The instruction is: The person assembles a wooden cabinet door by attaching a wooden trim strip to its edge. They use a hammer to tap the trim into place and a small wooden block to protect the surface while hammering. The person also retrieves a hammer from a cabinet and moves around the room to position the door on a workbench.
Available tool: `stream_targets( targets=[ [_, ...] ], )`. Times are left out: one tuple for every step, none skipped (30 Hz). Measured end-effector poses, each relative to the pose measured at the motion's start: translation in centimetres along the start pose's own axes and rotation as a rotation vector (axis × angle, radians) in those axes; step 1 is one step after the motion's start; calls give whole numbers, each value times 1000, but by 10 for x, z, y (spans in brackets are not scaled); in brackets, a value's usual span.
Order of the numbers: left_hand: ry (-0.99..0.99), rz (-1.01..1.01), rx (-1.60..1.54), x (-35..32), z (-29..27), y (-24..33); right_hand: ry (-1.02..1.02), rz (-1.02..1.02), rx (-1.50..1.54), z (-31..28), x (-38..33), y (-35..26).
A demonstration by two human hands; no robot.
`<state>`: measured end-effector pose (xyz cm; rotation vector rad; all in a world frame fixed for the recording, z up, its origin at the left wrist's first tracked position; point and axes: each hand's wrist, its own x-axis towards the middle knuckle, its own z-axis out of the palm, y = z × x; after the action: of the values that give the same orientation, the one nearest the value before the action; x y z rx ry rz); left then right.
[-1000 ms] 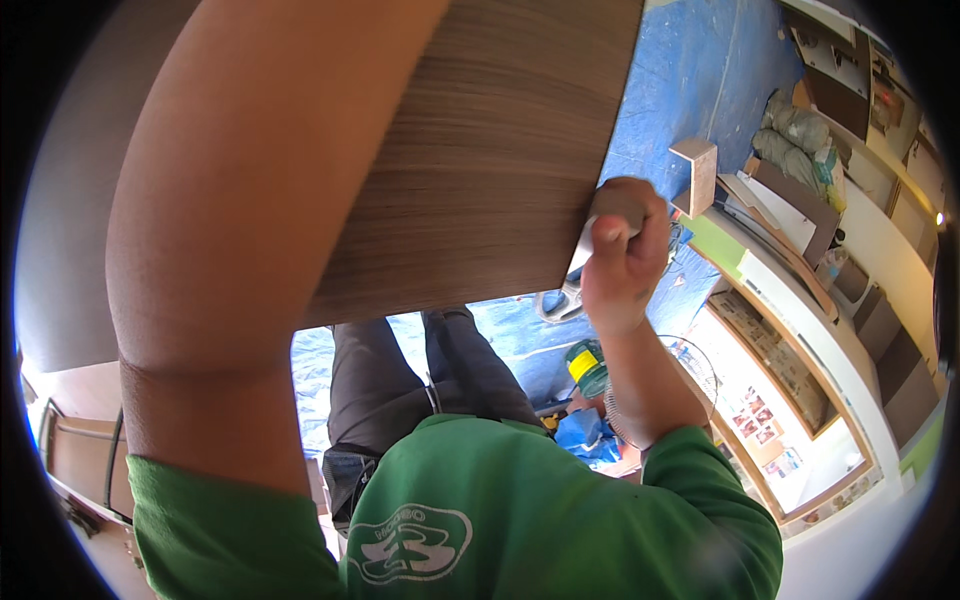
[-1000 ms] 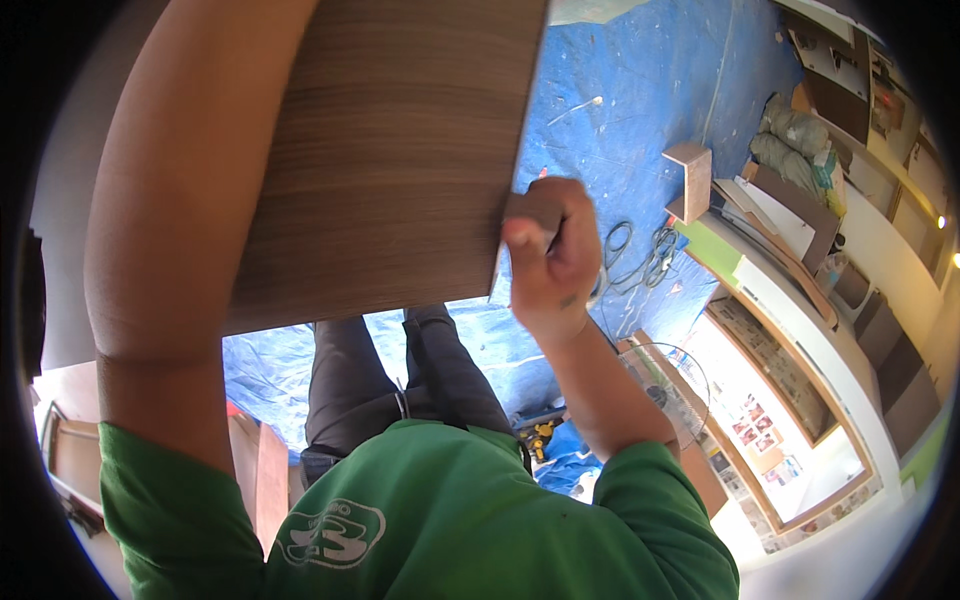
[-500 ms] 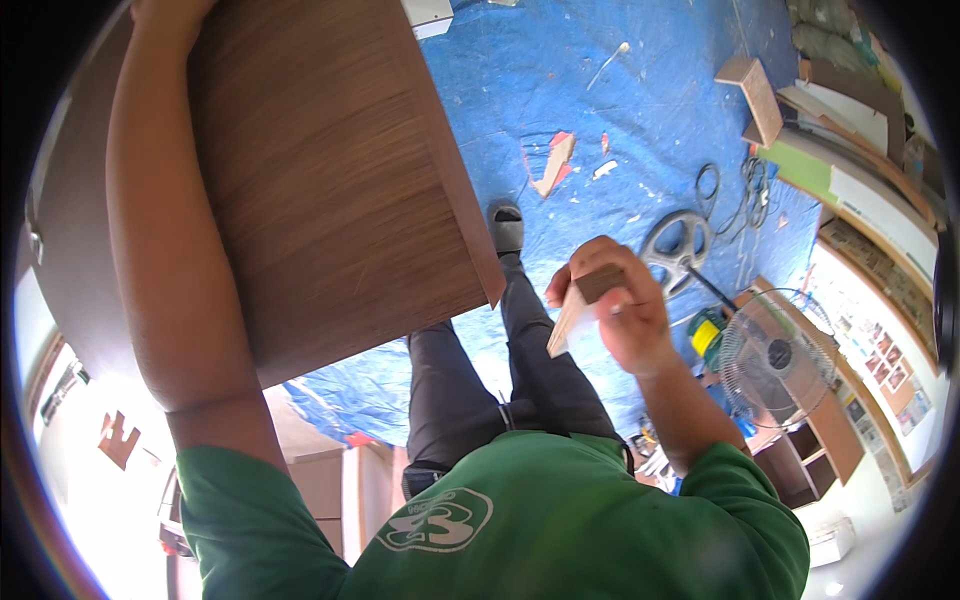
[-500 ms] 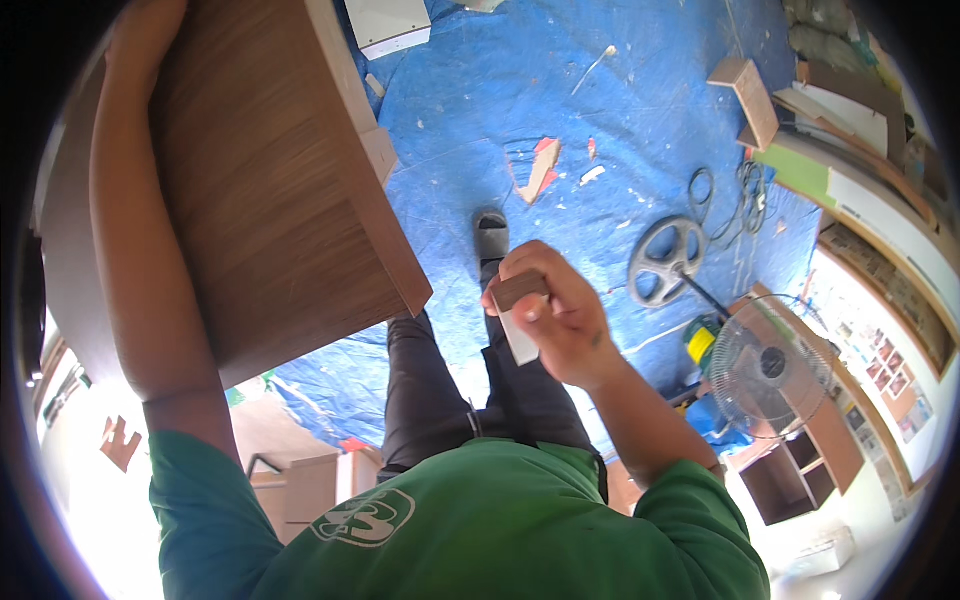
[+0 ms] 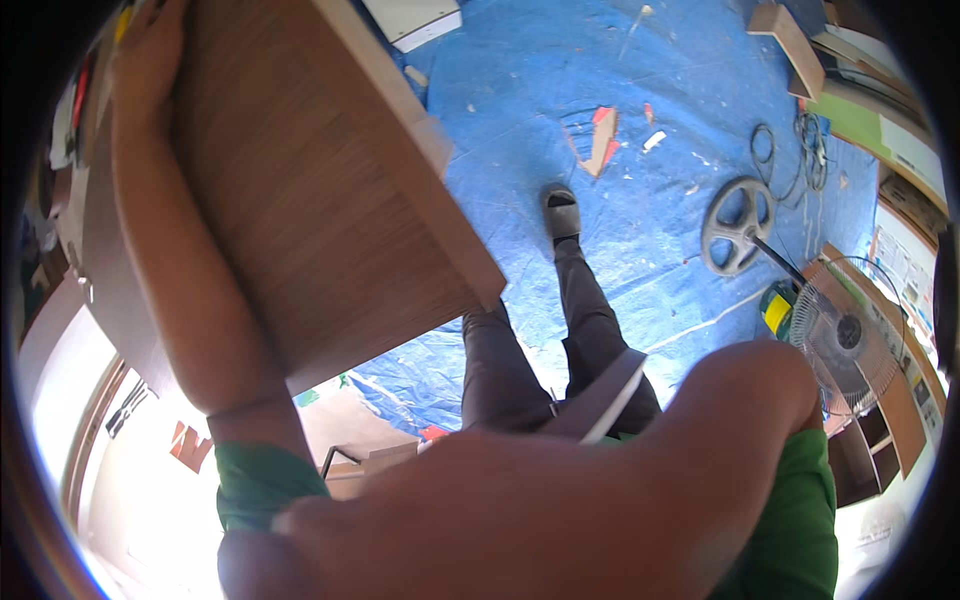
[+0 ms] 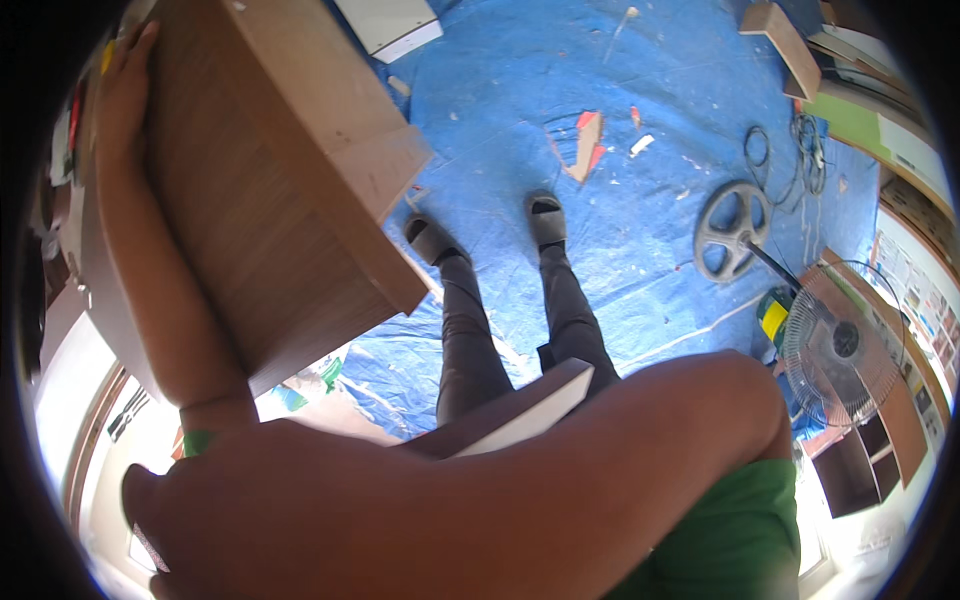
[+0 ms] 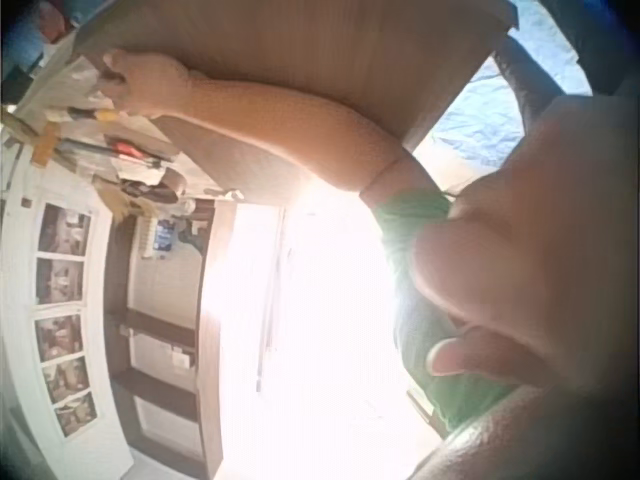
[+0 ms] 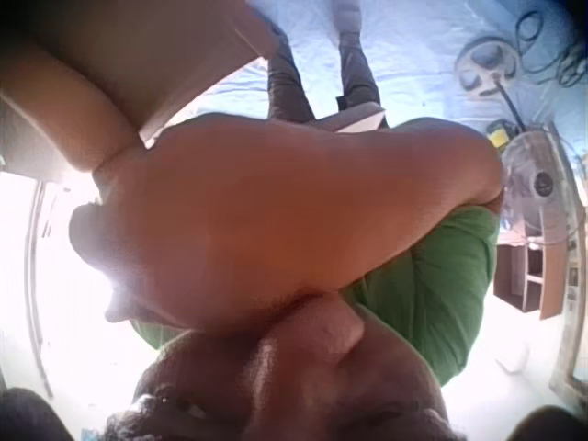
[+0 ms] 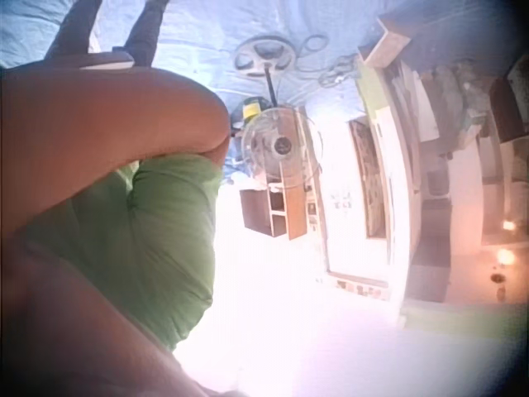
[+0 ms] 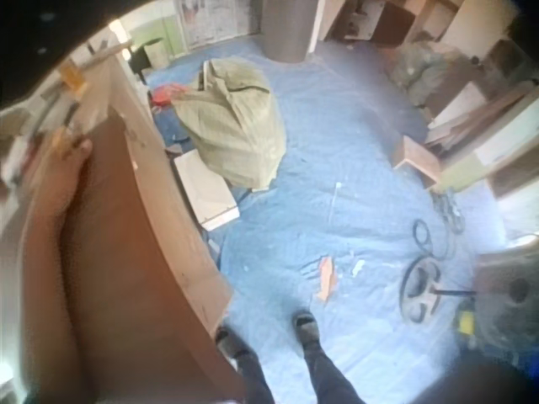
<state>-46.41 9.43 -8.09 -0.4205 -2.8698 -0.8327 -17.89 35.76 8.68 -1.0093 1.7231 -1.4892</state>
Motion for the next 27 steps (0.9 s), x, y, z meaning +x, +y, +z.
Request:
stream_targets(
  targets=[
    [2, -27, 55, -14, 1, 33, -3, 12, 26, 2, -2, 2],
    [9, -42, 101, -19, 2, 57, -1, 29, 39, 3, -4, 2],
    [13, -50, 151, -18, -1, 65, 6, 41, 53, 5, -6, 0],
    [29, -96, 182, -15, -4, 58, 11, 49, 55, 3, -6, 0],
    [43, -155, 207, -19, -4, 52, -1, 50, 63, 3, -6, -2],
    [69, -216, 207, -18, 3, 51, -14, 44, 71, 5, -7, -3],
    [69, -190, 134, -10, -5, 34, -25, 16, 91, 6, -3, -3],
    [45, -164, 33, -1, -9, 4, -21, 12, 117, 8, 0, -3],
    [31, -155, -63, 0, -3, -10, -27, 16, 163, 9, 2, -3],
    [1, -198, -168, 0, -1, -7, -16, 45, 216, 6, 0, -4],
    [-19, 9, 14, 8, -4, -15, 3, 101, 276, -2, -3, -7],
    [-33, 197, 229, 11, -14, -31, -33, 204, 376, -16, -10, -15],
    [-68, 357, 438, -1, -20, -47, -134, 377, 461, -31, -17, -13],
    [-3, 202, 253, -1, -5, -19, -22, 487, 500, -32, -30, -13],
    [55, 37, 75, -13, 9, 29, 85, 584, 543, -33, -44, -10],
    [123, -135, -94, -24, 9, 61, 326, 549, 540, -11, -65, 2],
    [116, -118, -72, -28, 5, 75, 488, 568, 538, -1, -82, 10],
    [132, -137, -20, -44, -7, 81, 567, 622, 567, -2, -93, 30],
    [131, -127, -1, -44, -8, 86, 667, 677, 585, 2, -102, 44],
    [136, -142, 6, -41, -7, 84, 735, 666, 585, 9, -110, 60],
    [139, -157, 13, -36, -5, 78, 763, 595, 553, 20, -118, 79],
    [144, -172, 29, -34, -3, 73, 783, 515, 525, 30, -125, 99],
    [154, -179, 14, -31, 0, 67, 778, 499, 570, 38, -127, 113],
    [169, -188, 4, -30, 0, 63, 767, 476, 615, 43, -130, 125],
    [184, -196, -5, -31, 0, 61, 768, 429, 624, 50, -128, 134],
    [165, -183, -38, -35, 0, 67, 772, 386, 633, 57, -120, 144],
    [149, -168, -68, -41, -1, 82, 776, 340, 642, 61, -114, 151]
  ],
)
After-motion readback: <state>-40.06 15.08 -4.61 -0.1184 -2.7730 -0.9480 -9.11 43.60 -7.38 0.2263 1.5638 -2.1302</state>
